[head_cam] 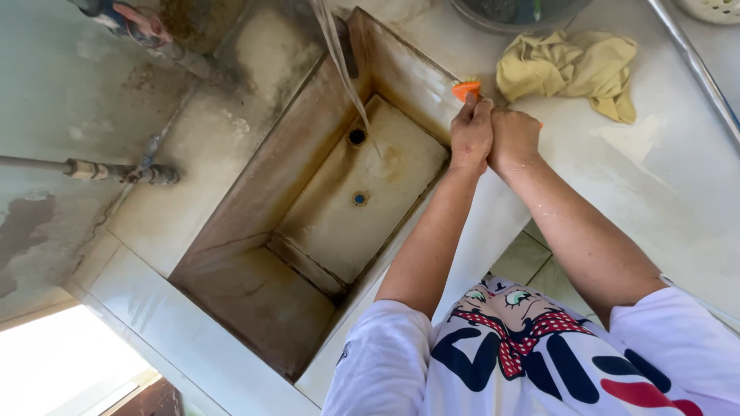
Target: Cleaning and scrubbing the edges and surfaces of a large built-in sink or basin.
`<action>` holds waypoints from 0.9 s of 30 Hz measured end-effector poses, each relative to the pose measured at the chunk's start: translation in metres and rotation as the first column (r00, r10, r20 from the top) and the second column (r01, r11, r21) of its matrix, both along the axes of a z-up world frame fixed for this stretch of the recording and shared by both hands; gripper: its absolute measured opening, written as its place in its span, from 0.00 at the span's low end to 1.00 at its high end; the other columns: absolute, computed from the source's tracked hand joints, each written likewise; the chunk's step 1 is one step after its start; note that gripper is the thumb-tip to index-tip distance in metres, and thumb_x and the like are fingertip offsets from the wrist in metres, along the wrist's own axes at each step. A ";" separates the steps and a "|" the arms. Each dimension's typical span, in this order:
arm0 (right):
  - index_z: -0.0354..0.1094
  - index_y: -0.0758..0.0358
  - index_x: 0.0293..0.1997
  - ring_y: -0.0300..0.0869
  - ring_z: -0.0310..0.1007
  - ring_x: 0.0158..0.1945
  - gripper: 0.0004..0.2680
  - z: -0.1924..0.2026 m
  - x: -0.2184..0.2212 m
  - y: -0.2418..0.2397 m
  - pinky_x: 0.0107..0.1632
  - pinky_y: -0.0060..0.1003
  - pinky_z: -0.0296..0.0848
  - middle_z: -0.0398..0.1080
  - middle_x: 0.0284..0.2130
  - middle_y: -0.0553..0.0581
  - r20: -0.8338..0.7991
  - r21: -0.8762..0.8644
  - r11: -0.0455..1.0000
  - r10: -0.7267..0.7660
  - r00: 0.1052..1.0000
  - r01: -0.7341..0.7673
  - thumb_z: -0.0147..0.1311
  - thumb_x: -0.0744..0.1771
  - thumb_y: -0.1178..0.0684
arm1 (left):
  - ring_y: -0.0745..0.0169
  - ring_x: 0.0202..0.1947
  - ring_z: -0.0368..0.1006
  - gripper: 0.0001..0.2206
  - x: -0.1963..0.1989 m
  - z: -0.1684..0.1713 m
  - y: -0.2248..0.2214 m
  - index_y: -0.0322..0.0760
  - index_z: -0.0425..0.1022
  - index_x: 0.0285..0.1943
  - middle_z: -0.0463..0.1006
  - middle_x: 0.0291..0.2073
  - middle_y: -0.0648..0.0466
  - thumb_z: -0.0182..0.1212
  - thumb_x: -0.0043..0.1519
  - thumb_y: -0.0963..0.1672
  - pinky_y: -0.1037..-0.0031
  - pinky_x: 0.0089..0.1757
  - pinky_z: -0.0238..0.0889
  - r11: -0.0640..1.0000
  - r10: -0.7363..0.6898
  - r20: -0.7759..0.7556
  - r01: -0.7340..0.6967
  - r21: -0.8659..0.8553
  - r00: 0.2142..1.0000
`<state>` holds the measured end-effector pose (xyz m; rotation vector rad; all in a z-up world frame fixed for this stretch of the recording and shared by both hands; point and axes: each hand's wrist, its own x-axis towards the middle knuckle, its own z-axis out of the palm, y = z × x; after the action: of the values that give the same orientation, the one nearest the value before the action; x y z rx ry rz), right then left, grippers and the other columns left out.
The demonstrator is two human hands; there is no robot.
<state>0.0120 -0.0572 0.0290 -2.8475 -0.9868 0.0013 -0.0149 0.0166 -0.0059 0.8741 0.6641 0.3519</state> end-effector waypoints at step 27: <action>0.79 0.57 0.40 0.52 0.81 0.43 0.07 -0.039 0.042 0.135 0.41 0.48 0.77 0.79 0.38 0.62 -0.198 -0.214 0.961 0.132 0.971 -0.174 0.57 0.63 0.52 | 0.54 0.46 0.74 0.23 0.036 -0.090 0.144 0.25 0.76 0.56 0.80 0.48 0.42 0.48 0.70 0.51 0.61 0.46 0.67 0.987 -0.044 -0.366 0.097 0.127 0.930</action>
<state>0.0544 0.0783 -0.0101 -2.8942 -1.2369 0.4097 0.0215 0.1610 -0.0962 1.1113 0.9546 0.1735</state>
